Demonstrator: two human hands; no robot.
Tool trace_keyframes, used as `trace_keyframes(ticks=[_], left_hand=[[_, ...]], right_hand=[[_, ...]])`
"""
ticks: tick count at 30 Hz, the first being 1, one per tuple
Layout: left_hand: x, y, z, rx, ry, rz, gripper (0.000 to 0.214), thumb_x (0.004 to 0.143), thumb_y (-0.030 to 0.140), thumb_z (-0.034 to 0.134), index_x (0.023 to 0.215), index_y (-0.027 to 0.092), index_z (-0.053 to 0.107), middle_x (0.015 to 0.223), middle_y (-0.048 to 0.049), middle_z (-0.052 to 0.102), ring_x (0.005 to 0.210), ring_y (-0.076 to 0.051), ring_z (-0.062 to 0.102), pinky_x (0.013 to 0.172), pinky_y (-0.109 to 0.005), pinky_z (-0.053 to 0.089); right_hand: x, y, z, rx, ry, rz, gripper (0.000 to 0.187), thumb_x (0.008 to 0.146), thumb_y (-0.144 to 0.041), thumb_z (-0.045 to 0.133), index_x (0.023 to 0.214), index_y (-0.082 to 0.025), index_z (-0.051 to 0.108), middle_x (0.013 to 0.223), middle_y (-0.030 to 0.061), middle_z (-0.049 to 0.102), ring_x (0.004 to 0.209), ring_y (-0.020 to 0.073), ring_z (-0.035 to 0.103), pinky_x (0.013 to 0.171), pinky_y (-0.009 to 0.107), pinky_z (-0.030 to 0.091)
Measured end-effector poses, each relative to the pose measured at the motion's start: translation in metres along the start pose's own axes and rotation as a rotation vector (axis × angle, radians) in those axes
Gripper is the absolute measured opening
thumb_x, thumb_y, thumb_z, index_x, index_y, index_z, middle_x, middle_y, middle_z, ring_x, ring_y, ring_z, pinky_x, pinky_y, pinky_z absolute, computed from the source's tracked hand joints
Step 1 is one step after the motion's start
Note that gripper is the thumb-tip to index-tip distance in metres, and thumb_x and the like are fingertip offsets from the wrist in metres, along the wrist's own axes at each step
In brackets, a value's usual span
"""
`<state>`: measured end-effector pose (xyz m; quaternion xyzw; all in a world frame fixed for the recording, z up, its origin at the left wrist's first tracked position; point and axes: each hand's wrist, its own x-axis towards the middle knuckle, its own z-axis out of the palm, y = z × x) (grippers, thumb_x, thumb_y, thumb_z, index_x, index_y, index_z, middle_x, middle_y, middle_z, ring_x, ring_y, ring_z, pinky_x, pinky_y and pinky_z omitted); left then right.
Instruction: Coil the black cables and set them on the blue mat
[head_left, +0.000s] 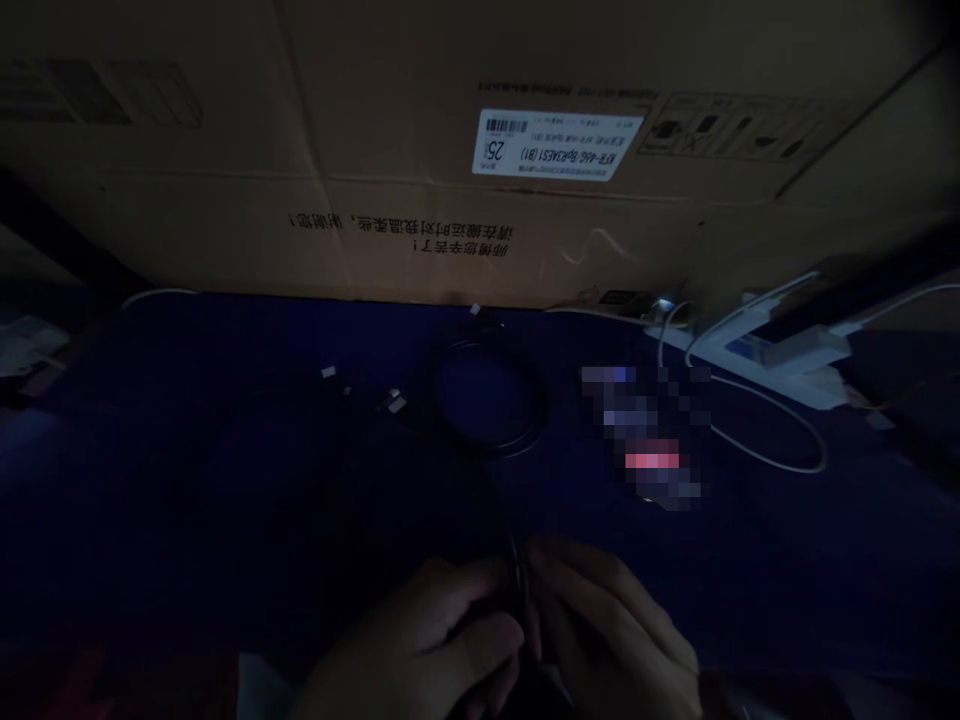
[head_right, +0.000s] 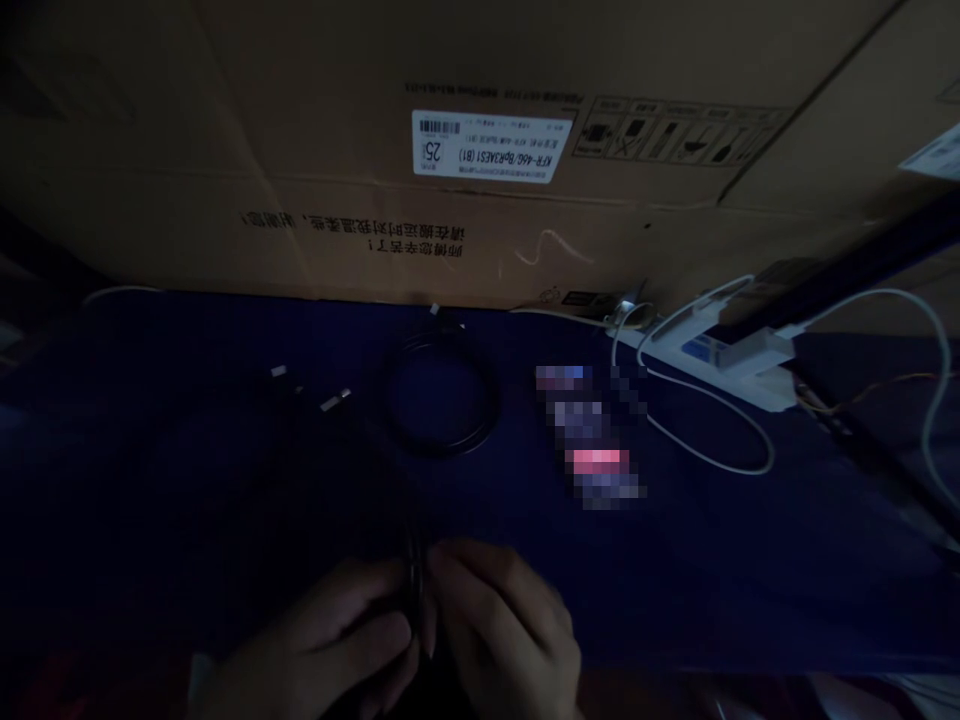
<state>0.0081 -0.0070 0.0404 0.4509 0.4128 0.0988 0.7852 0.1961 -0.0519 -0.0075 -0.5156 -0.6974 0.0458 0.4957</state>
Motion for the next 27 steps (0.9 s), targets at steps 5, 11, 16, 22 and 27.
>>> trace_keyframes(ticks=[5,11,16,22,27], left_hand=[[0.002,-0.009,0.000,0.034,0.015,-0.006,0.023,0.102,0.040,0.057,0.098,0.022,0.070,0.074,0.0044,0.059,0.066,-0.011,0.052,0.062,-0.022,0.043],[0.001,-0.009,-0.001,0.091,0.031,-0.051,0.024,0.101,0.045,0.059,0.111,0.028,0.073,0.079,0.0032,0.067,0.072,-0.014,0.061,0.069,-0.023,0.048],[-0.001,0.002,-0.002,0.220,0.041,-0.115,0.023,0.098,0.040,0.060,0.109,0.029,0.077,0.100,-0.0004,0.076,0.083,-0.018,0.069,0.073,-0.026,0.051],[-0.006,0.010,-0.003,0.198,0.012,-0.073,0.020,0.092,0.029,0.062,0.101,0.025,0.080,0.119,-0.0019,0.077,0.102,-0.022,0.071,0.087,-0.030,0.053],[-0.009,0.000,-0.004,0.189,0.091,-0.080,0.020,0.095,0.037,0.063,0.103,0.027,0.079,0.108,-0.0027,0.076,0.102,-0.024,0.070,0.092,-0.034,0.051]], right_hand=[[0.002,0.007,-0.005,-0.060,0.007,-0.060,0.027,0.096,-0.002,0.067,0.113,-0.020,0.077,0.103,0.0033,0.076,0.082,0.0134,0.075,0.071,0.023,0.061],[0.013,-0.005,-0.006,0.434,-0.081,0.424,0.016,0.100,-0.018,0.064,0.088,-0.023,0.074,0.074,-0.0010,0.070,0.062,0.0114,0.066,0.058,0.019,0.054],[0.025,-0.007,0.000,1.436,-0.263,1.482,0.036,0.076,-0.040,0.091,0.070,-0.016,0.065,0.054,-0.0071,0.049,0.043,0.0020,0.036,0.039,0.009,0.028],[0.028,-0.007,0.005,1.775,-0.347,1.450,0.033,0.077,-0.032,0.092,0.074,-0.017,0.063,0.051,-0.0129,0.034,0.043,0.0016,0.012,0.037,0.009,0.016],[0.008,-0.007,0.004,1.129,-0.218,1.132,0.024,0.093,-0.046,0.080,0.096,-0.023,0.073,0.061,-0.0054,0.057,0.047,0.0066,0.047,0.043,0.014,0.039]])
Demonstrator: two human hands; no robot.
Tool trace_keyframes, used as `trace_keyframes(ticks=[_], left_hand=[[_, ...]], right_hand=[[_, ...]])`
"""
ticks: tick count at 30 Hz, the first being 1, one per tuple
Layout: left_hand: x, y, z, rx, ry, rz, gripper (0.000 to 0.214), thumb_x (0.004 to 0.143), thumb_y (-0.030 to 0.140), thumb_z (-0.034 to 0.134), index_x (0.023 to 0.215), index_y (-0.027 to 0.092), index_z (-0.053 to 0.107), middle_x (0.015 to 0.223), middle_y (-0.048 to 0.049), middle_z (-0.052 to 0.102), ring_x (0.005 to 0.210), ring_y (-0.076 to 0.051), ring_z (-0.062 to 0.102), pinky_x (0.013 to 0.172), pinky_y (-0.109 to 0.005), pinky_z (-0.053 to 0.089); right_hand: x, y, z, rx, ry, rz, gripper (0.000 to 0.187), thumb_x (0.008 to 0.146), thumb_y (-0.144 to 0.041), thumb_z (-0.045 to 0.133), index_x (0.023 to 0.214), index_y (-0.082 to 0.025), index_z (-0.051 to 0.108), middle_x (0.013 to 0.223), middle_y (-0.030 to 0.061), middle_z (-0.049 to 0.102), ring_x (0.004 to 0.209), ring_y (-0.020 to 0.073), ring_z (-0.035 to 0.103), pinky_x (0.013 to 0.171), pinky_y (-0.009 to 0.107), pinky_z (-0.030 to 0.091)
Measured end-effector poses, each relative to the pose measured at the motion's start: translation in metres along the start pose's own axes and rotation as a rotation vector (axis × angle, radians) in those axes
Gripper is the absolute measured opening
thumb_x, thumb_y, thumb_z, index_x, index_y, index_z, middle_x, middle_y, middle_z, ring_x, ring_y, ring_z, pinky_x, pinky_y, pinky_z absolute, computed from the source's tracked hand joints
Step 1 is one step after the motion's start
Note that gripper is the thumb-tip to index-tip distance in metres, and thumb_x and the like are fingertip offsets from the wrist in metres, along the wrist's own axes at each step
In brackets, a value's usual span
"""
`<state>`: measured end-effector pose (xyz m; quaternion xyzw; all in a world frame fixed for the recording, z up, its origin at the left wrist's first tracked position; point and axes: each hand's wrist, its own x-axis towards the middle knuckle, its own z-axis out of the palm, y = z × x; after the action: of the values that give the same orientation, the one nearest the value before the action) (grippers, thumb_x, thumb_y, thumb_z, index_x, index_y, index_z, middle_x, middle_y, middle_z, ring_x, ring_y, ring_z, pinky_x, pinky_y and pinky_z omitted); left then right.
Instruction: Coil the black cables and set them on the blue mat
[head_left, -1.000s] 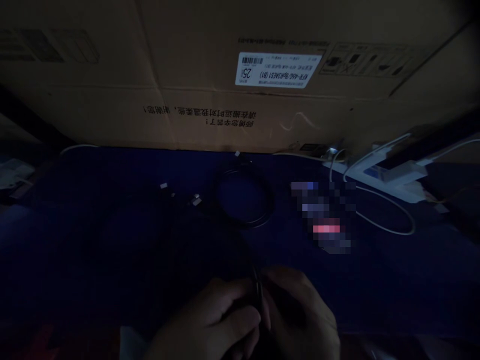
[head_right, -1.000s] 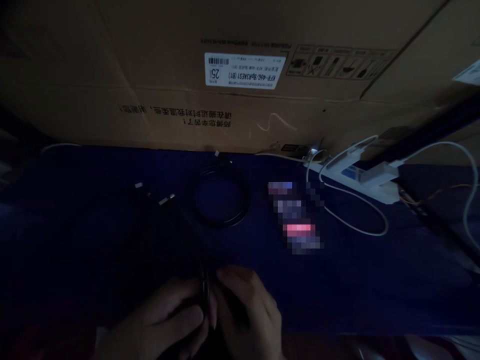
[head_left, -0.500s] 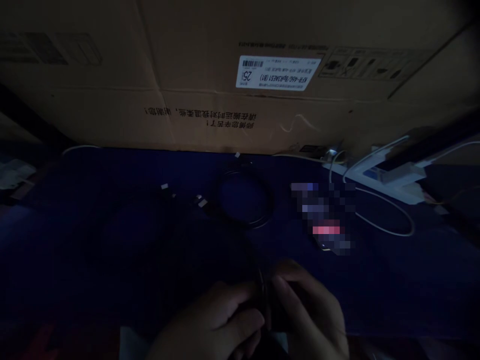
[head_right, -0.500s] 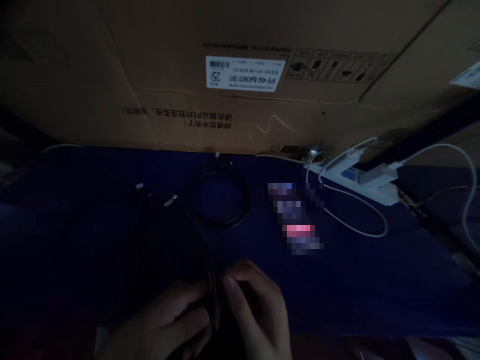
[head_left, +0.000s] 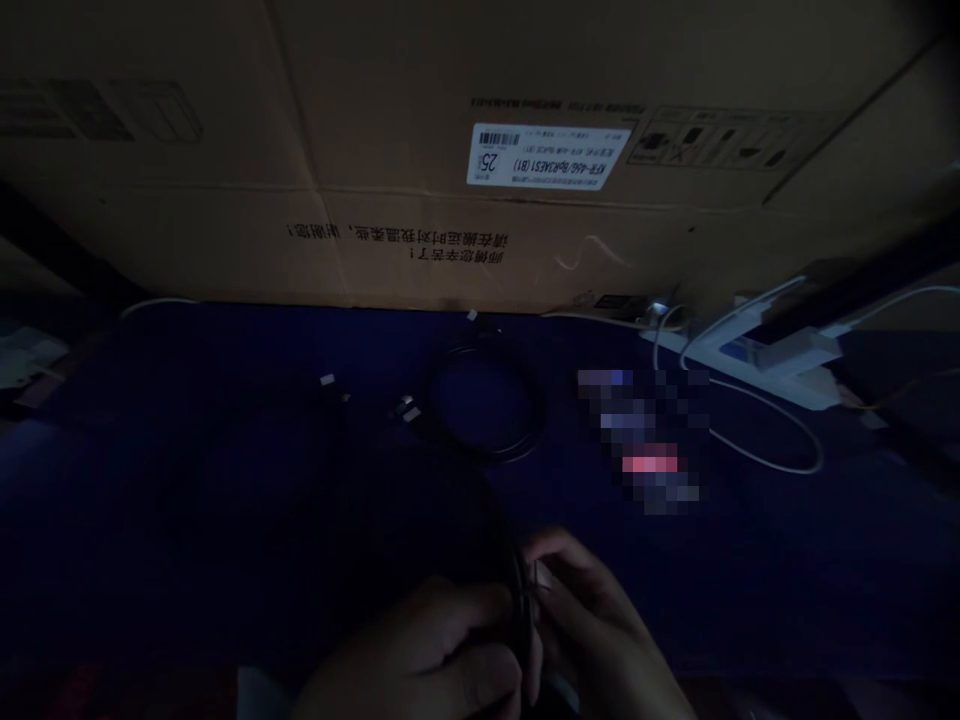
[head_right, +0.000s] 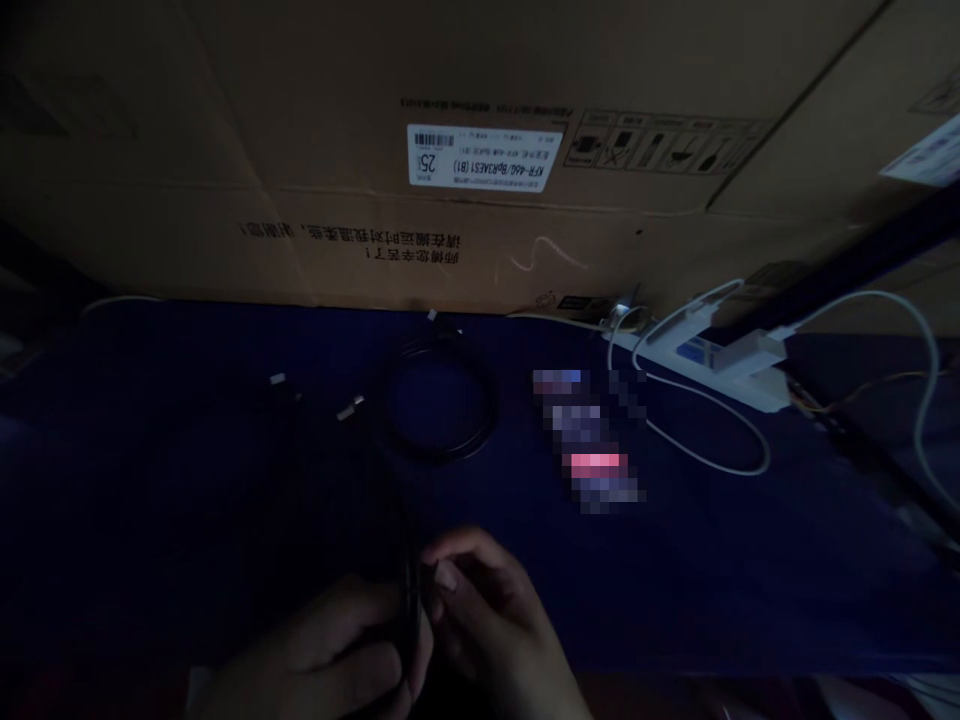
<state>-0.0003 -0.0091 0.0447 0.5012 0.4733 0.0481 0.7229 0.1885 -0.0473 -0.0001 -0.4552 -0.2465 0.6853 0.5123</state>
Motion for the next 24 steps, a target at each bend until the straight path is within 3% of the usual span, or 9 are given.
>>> trace_keyframes(ticks=[3,6,9,12,15,18,21,23,24], left_hand=[[0.001,-0.006,0.000,-0.088,-0.006,-0.048,0.023,0.093,0.043,0.067,0.108,0.029,0.077,0.113,-0.0024,0.075,0.103,-0.024,0.071,0.087,-0.032,0.053],[0.003,-0.009,0.001,-0.122,-0.019,-0.068,0.023,0.094,0.041,0.067,0.110,0.029,0.077,0.104,-0.0012,0.076,0.090,-0.020,0.070,0.077,-0.027,0.051],[0.002,-0.008,0.003,-0.118,-0.001,-0.037,0.021,0.094,0.040,0.066,0.106,0.027,0.078,0.090,0.0001,0.073,0.079,-0.016,0.066,0.071,-0.025,0.048],[0.001,-0.007,0.003,-0.128,-0.010,-0.033,0.021,0.095,0.039,0.066,0.107,0.027,0.078,0.091,-0.0003,0.072,0.080,-0.016,0.065,0.072,-0.024,0.048],[0.003,-0.007,0.003,-0.109,-0.047,-0.032,0.020,0.098,0.037,0.063,0.106,0.026,0.077,0.089,-0.0001,0.070,0.079,-0.015,0.064,0.071,-0.024,0.047],[0.007,-0.006,0.003,-0.120,-0.076,-0.004,0.021,0.100,0.037,0.059,0.104,0.023,0.075,0.080,0.0018,0.065,0.071,-0.013,0.058,0.066,-0.023,0.044],[0.009,0.002,0.004,-0.110,-0.111,0.032,0.020,0.101,0.035,0.056,0.100,0.023,0.073,0.074,0.0033,0.060,0.068,-0.013,0.054,0.065,-0.023,0.043],[0.008,0.009,0.004,-0.087,-0.125,0.039,0.019,0.100,0.033,0.056,0.102,0.024,0.073,0.074,0.0033,0.060,0.069,-0.013,0.054,0.065,-0.023,0.042],[0.008,0.012,0.004,-0.075,-0.118,0.037,0.019,0.099,0.033,0.056,0.102,0.025,0.074,0.074,0.0032,0.060,0.069,-0.014,0.054,0.065,-0.024,0.042]], right_hand=[[-0.001,0.007,-0.008,-0.484,0.286,-0.539,0.014,0.093,-0.026,0.079,0.106,-0.030,0.076,0.091,0.0006,0.073,0.077,0.0163,0.072,0.062,0.023,0.060],[0.000,0.007,-0.014,-0.827,0.331,-0.933,0.027,0.091,-0.008,0.073,0.105,-0.031,0.075,0.095,-0.0010,0.073,0.080,0.0160,0.073,0.067,0.024,0.064],[0.000,0.000,-0.015,-1.011,0.291,-1.049,0.030,0.093,-0.004,0.069,0.109,-0.029,0.075,0.096,-0.0017,0.071,0.077,0.0132,0.073,0.066,0.020,0.064],[-0.001,-0.007,-0.013,-1.101,0.258,-1.090,0.025,0.097,-0.007,0.066,0.108,-0.027,0.077,0.094,-0.0012,0.070,0.073,0.0117,0.072,0.063,0.018,0.063],[-0.003,-0.011,-0.011,-1.042,0.227,-0.957,0.021,0.098,-0.012,0.065,0.100,-0.029,0.078,0.089,-0.0011,0.070,0.071,0.0131,0.071,0.062,0.020,0.061],[-0.002,-0.015,-0.009,-0.661,0.085,-0.492,0.017,0.100,-0.032,0.065,0.087,-0.025,0.072,0.076,-0.0003,0.065,0.061,0.0147,0.064,0.055,0.024,0.055],[0.002,-0.018,-0.008,-0.078,-0.148,0.068,0.038,0.093,-0.052,0.069,0.074,-0.021,0.059,0.059,-0.0059,0.045,0.043,0.0072,0.035,0.040,0.019,0.032],[0.005,-0.019,-0.009,0.190,-0.250,0.287,0.042,0.085,-0.050,0.077,0.070,-0.021,0.051,0.059,-0.0092,0.035,0.043,0.0037,0.019,0.039,0.016,0.020],[0.006,-0.018,-0.009,0.258,-0.267,0.330,0.042,0.082,-0.047,0.080,0.069,-0.020,0.050,0.060,-0.0097,0.033,0.044,0.0033,0.016,0.040,0.016,0.018]])
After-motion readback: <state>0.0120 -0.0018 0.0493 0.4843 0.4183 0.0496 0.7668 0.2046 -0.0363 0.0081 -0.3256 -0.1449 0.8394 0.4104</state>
